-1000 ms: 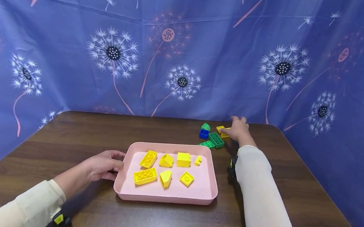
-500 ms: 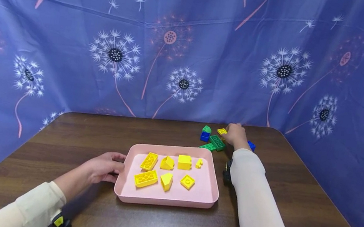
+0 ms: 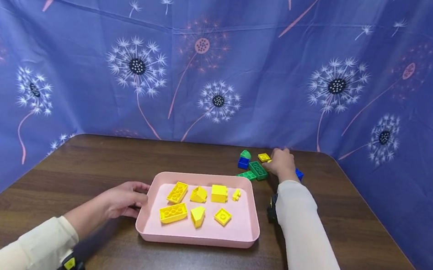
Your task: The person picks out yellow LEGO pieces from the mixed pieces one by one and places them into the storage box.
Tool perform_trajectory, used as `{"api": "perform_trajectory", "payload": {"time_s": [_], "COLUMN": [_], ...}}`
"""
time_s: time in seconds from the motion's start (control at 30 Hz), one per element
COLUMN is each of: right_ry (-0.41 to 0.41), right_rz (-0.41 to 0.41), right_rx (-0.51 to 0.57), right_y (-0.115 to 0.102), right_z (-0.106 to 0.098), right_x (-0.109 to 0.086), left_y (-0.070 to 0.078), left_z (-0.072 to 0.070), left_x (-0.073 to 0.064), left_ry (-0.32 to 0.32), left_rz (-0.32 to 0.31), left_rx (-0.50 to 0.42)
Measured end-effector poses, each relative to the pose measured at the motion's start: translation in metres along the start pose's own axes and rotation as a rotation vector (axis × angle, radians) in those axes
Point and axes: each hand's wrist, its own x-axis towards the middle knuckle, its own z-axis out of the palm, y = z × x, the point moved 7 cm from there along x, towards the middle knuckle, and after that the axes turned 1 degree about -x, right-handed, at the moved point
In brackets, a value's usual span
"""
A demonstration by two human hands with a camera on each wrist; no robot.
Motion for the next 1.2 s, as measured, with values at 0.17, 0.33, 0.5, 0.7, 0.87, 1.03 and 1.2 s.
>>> {"api": "perform_trajectory", "payload": {"time_s": [0.17,0.33,0.5,0.7,0.87,1.03,1.2], "right_ry": [0.0,0.002,0.024,0.047,0.066,0.1,0.11], "right_rz": [0.004,-0.002,-0.028,-0.055,-0.068,-0.061,-0.051], "right_rx": [0.005,-0.01,-0.034,-0.041,-0.02,0.032,0.065], "right_y": [0.002,0.003,0.004,0.003,0.001,-0.004,-0.01], "right_z": [0.002,-0.001,-0.007,-0.012,-0.015,-0.018,-0.023], "right_x": [0.001,0.0,-0.003,-0.008,-0.011,-0.017,-0.026], "left_y": [0.0,0.0,0.001,0.002,0.002,0.001,0.0], "left_z": [0.0,0.0,0.0,0.001,0.0,-0.001,0.0], "left_x": [0.001,0.0,0.0,0.0,-0.001,0.0,0.001], "left_ry": [-0.001,-0.001,0.002,-0.006,-0.013,-0.001,0.001], "left_rz": [0.003,0.002,0.006,0.007,0.015,0.011,0.004], "left_rx": [-0.002,0.005,0.002,0.003,0.002,-0.003,-0.003]}}
